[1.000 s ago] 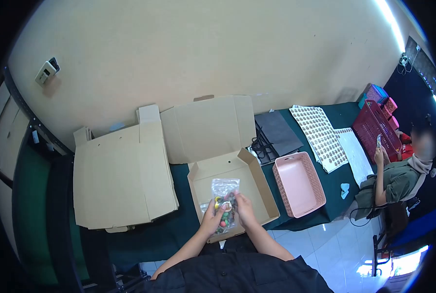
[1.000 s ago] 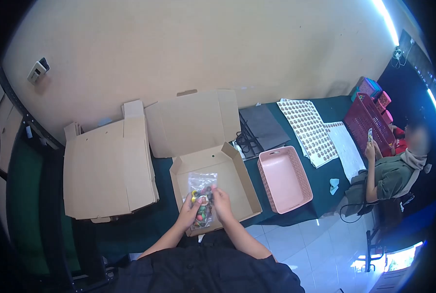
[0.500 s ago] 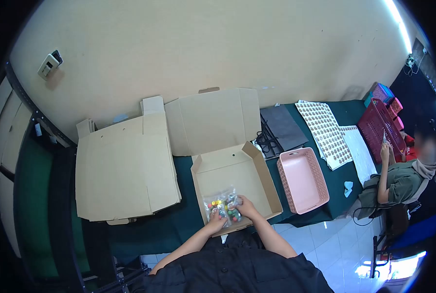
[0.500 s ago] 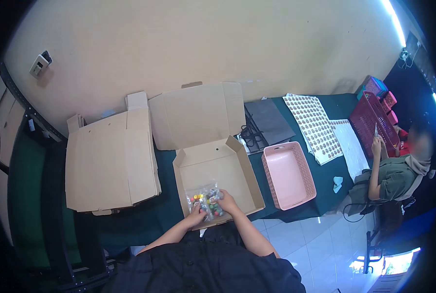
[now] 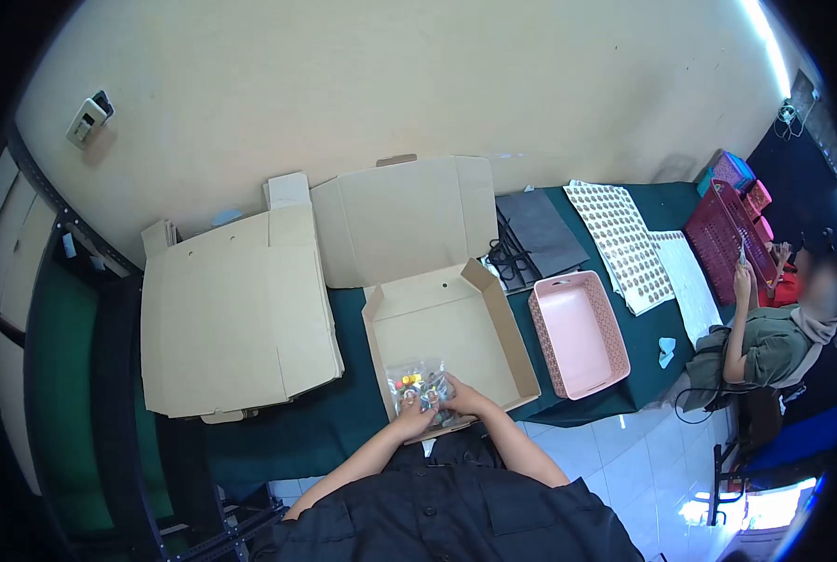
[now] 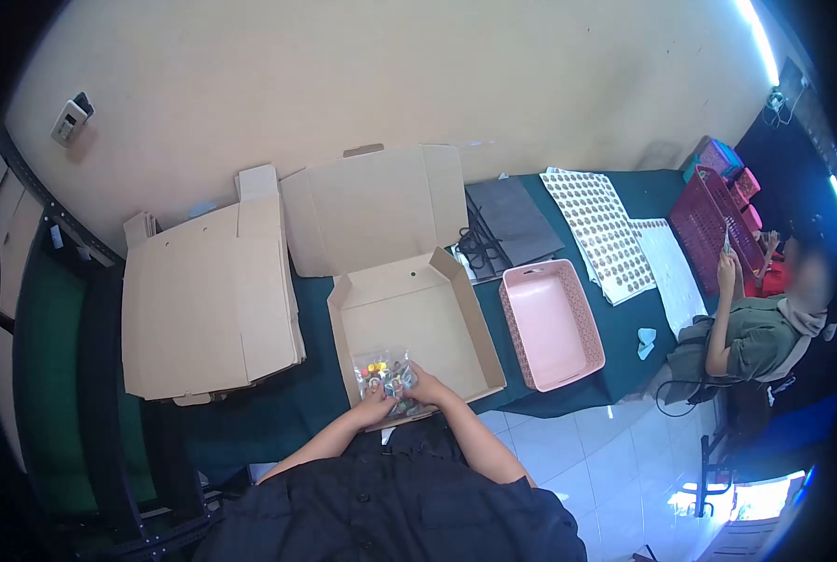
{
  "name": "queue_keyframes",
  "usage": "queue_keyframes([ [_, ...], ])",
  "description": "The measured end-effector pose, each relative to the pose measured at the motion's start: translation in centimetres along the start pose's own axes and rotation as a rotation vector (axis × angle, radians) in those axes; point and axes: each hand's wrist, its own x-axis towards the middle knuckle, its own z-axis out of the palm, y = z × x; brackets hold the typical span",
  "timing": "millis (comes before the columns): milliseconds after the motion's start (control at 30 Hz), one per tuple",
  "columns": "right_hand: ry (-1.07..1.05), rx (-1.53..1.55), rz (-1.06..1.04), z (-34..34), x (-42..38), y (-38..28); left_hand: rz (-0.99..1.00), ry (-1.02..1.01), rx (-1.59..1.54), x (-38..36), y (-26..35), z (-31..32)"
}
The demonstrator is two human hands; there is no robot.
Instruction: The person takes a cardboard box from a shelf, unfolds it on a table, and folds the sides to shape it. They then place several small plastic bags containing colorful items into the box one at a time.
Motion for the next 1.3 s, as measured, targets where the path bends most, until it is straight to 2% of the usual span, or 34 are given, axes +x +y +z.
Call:
queue_keyframes([
  [33,-0.108,0.014,0.036,-0.3,-0.6,-0.4,-0.027,0.008,0.009,-0.1,0.2,0.0],
  [67,-0.109,0.014,0.038,-0.4,-0.7,-0.2,-0.054,0.017,0.019,-0.2,0.3,0.0],
  [133,0.05,-0.024,-0.124,-0.6,-0.3,0.7,-0.043,0.011,0.014,-0.6,0.7,-0.2],
  [167,0.05,-0.026,-0.125,-1.0,0.1,1.0,-0.032,0.008,0.01,-0.7,0.9,-0.4],
  [233,0.37,0.308,-0.049,-2.0,0.9,1.3,-0.048,0.02,-0.027,-0.7,0.9,-0.3],
  [267,0.368,0.306,-0.047,-2.4,1.0,1.6,-0.065,0.03,-0.063,-0.7,0.9,-0.3],
  [333,0.163,0.642,0.065,-3.4,0.0,0.1,-0.064,0.017,-0.045,-0.8,0.8,-0.3],
  [400,0.146,0.654,0.076,-4.6,-1.0,-0.6,-0.056,0.006,-0.026,-0.4,0.7,-0.3],
  [467,0.518,0.568,0.032,-5.3,-0.8,0.2,-0.055,0.031,-0.057,0.0,0.1,0.0],
  [500,0.427,0.458,0.061,-5.3,-0.8,0.5,-0.059,0.03,-0.059,-0.5,0.4,-0.1],
  [533,0.427,0.461,0.063,-5.1,-0.8,0.9,-0.067,0.01,-0.049,-0.8,0.8,-0.3],
  [600,0.498,0.435,-0.241,-5.2,-1.1,0.8,-0.068,-0.008,-0.038,-0.7,0.9,-0.5],
  [633,0.665,0.515,-0.238,-5.3,-1.4,0.3,-0.058,0.002,-0.034,-0.3,0.5,-0.3],
  [667,0.661,0.51,-0.237,-5.6,-1.4,0.1,-0.052,0.011,-0.032,0.0,0.0,0.1],
  [733,0.376,0.163,-0.077,-5.6,-1.4,0.5,-0.06,0.018,-0.022,-0.6,0.2,0.3],
  [767,0.328,0.137,-0.223,-5.1,-1.5,0.6,-0.059,0.028,-0.007,-0.7,0.5,0.2],
  [800,0.332,0.138,-0.225,-4.7,-1.4,0.4,-0.056,0.028,-0.004,-0.4,0.3,0.2],
  [867,0.737,0.247,-0.258,-4.4,-1.4,-0.1,-0.057,0.076,0.192,0.6,-0.7,1.2],
  [900,0.629,0.094,-0.192,-4.5,-1.5,-0.1,-0.063,0.075,0.186,-0.1,-0.1,1.4],
  [933,0.624,0.097,-0.188,-4.1,-1.6,0.1,-0.082,0.084,0.181,-1.5,1.5,1.1],
  [1000,0.243,0.106,-0.198,-3.5,-1.5,0.5,-0.097,0.096,0.182,-2.6,3.4,0.1],
  [1067,0.285,0.091,-0.227,-3.5,-1.3,0.8,-0.149,0.044,0.466,-2.6,4.6,-0.4],
  [1100,0.316,0.092,-0.228,-3.5,-1.2,0.8,-0.09,0.105,0.565,-2.4,4.5,-0.6],
  [1200,0.37,0.04,-0.249,-2.9,-1.2,0.8,-0.168,0.192,0.667,-1.9,5.0,-0.6],
  [1267,0.402,-0.021,-0.266,-2.9,-1.2,1.0,-0.109,0.274,0.66,-1.1,4.2,-0.4],
  [1300,0.435,0.057,-0.243,-2.8,-1.3,0.9,-0.089,0.309,0.58,-0.8,4.2,-0.6],
])
